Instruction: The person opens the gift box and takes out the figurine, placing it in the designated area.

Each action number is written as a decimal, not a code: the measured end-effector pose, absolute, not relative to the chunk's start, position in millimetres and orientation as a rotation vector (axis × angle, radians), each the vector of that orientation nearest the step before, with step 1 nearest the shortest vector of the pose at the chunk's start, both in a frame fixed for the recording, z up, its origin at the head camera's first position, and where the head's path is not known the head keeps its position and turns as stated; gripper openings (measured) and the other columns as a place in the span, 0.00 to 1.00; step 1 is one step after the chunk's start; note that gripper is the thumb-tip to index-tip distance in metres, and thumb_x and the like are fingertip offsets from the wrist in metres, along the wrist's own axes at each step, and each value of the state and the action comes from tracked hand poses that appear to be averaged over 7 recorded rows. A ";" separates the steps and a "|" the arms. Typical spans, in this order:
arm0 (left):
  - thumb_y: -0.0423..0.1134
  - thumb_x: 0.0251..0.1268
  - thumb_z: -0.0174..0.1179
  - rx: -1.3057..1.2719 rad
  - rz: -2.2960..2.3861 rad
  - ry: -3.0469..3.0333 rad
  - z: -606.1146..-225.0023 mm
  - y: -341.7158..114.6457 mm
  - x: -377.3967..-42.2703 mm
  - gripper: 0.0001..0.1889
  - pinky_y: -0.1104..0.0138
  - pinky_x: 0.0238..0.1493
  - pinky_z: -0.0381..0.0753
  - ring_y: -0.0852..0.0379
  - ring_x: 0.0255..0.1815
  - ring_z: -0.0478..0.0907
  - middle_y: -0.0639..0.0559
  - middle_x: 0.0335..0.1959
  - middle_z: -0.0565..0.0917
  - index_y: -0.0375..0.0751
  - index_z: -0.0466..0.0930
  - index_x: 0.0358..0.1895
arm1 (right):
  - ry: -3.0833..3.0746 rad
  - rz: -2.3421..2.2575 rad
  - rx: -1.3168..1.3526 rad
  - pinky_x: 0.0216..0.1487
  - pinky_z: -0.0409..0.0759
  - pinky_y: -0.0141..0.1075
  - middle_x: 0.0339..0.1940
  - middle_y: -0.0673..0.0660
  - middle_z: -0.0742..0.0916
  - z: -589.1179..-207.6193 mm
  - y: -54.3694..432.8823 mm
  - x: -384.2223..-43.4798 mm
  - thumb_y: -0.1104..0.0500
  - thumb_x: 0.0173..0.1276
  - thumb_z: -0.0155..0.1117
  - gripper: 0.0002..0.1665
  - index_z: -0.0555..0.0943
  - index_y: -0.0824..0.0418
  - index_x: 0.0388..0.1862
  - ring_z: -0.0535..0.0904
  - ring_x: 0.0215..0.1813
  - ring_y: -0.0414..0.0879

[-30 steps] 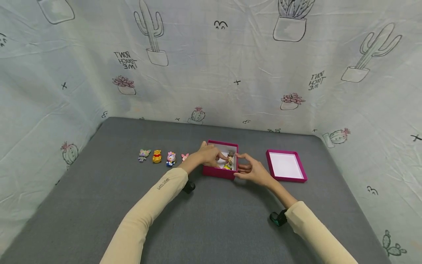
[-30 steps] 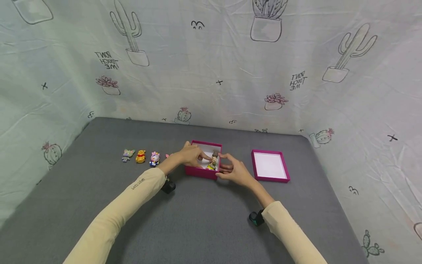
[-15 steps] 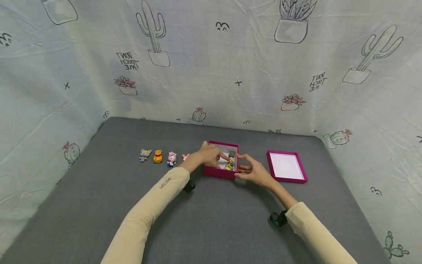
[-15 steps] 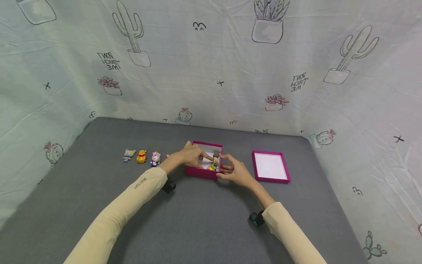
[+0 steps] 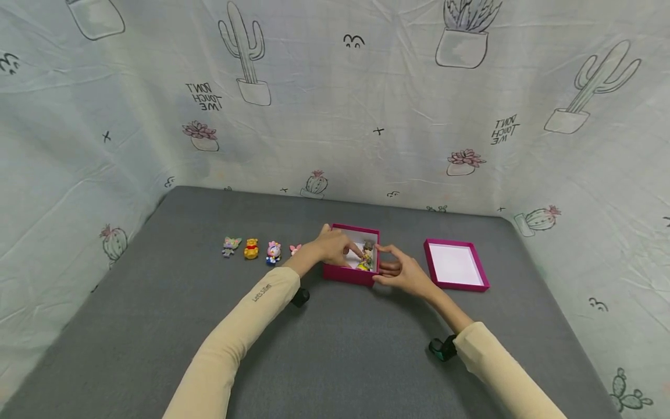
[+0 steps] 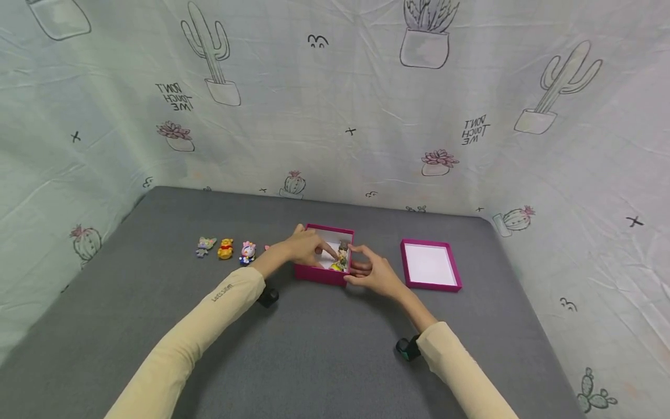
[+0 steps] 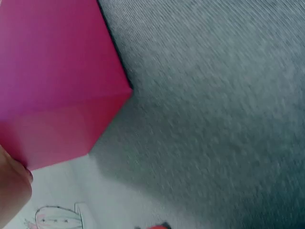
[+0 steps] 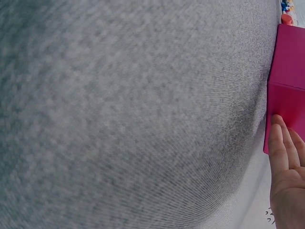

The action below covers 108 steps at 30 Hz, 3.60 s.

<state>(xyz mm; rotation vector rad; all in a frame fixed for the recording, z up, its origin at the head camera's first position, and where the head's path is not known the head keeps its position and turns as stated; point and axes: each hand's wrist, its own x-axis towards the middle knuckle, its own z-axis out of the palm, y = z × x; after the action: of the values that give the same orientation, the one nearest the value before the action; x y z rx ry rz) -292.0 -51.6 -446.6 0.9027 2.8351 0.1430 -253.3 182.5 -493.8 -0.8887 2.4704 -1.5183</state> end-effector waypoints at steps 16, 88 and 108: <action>0.48 0.55 0.70 1.039 0.261 2.823 -450.1 -57.9 -298.3 0.19 0.60 0.39 0.53 0.63 0.29 0.64 0.63 0.26 0.75 0.65 0.84 0.52 | 2.466 -1.521 -0.880 0.46 0.81 0.40 0.64 0.72 0.73 -492.8 181.8 -251.8 0.68 0.58 0.71 0.41 0.64 0.67 0.69 0.80 0.54 0.62; 0.47 0.58 0.63 1.060 0.832 2.584 -450.1 -74.1 -301.7 0.25 0.51 0.58 0.56 0.55 0.54 0.71 0.55 0.52 0.82 0.45 0.78 0.60 | 2.446 -1.500 -0.858 0.47 0.81 0.44 0.65 0.74 0.71 -459.4 174.5 -232.7 0.71 0.58 0.69 0.38 0.64 0.75 0.66 0.79 0.54 0.65; 0.52 0.50 0.69 1.152 0.992 2.938 -435.8 -90.5 -286.1 0.25 0.54 0.50 0.57 0.46 0.44 0.69 0.58 0.44 0.83 0.50 0.81 0.54 | 2.475 -1.472 -0.875 0.47 0.80 0.44 0.67 0.74 0.69 -457.6 172.7 -233.6 0.70 0.58 0.70 0.38 0.64 0.75 0.65 0.79 0.54 0.65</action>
<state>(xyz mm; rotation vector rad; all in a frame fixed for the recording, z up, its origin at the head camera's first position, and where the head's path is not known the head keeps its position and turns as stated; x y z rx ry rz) -286.1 -90.5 -435.8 1.1520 2.9382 0.9920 -233.6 172.7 -457.6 -0.8751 2.4751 -1.4716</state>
